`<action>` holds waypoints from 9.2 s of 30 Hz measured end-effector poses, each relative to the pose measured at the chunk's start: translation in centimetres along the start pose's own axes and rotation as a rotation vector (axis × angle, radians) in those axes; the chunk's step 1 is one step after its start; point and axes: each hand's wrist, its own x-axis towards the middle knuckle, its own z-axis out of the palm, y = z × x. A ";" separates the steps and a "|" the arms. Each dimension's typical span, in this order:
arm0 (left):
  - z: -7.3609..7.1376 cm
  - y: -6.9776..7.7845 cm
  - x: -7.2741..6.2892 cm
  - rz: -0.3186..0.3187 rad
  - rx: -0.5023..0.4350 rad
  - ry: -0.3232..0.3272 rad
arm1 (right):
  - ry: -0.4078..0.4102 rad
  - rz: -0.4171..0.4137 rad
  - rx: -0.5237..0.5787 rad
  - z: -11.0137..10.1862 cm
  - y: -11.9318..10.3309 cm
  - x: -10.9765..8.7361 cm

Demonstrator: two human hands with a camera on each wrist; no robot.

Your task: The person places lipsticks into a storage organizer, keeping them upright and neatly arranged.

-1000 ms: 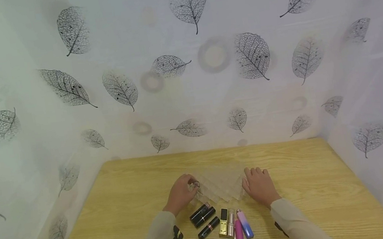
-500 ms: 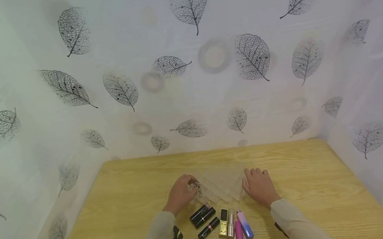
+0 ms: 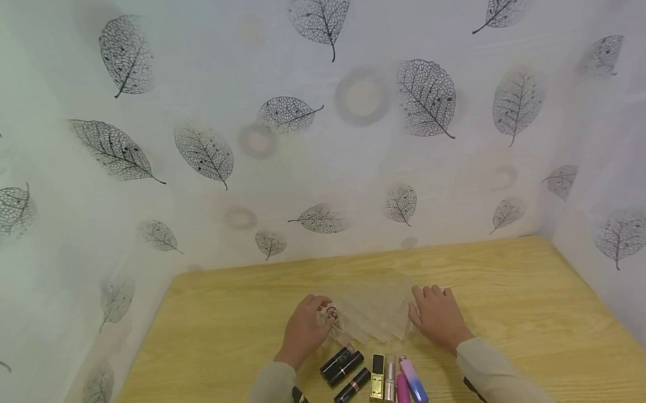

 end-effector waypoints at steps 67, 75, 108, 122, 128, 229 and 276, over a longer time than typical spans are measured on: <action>0.8 2.9 -6.0 -0.154 -0.091 -0.247 | 0.024 -0.012 0.021 0.1 0.1 -0.1; 1.1 3.0 -5.9 -0.153 -0.047 -0.265 | 0.027 -0.014 0.015 0.1 0.0 -0.2; 2.2 3.4 -5.7 -0.147 0.045 -0.279 | 0.044 -0.020 0.003 0.5 0.1 -0.4; 2.1 3.4 -5.7 -0.129 0.064 -0.258 | 0.046 -0.020 -0.006 0.6 0.2 -0.4; 2.3 3.5 -5.7 -0.117 0.078 -0.235 | 0.050 -0.020 -0.008 0.6 0.2 -0.4; -1.0 -0.2 -1.3 -0.297 -0.626 0.277 | -0.012 0.020 0.049 -0.2 -0.2 -0.3; 0.5 0.3 -2.9 -0.198 -0.152 0.203 | 0.009 0.018 0.050 0.0 -0.3 -0.4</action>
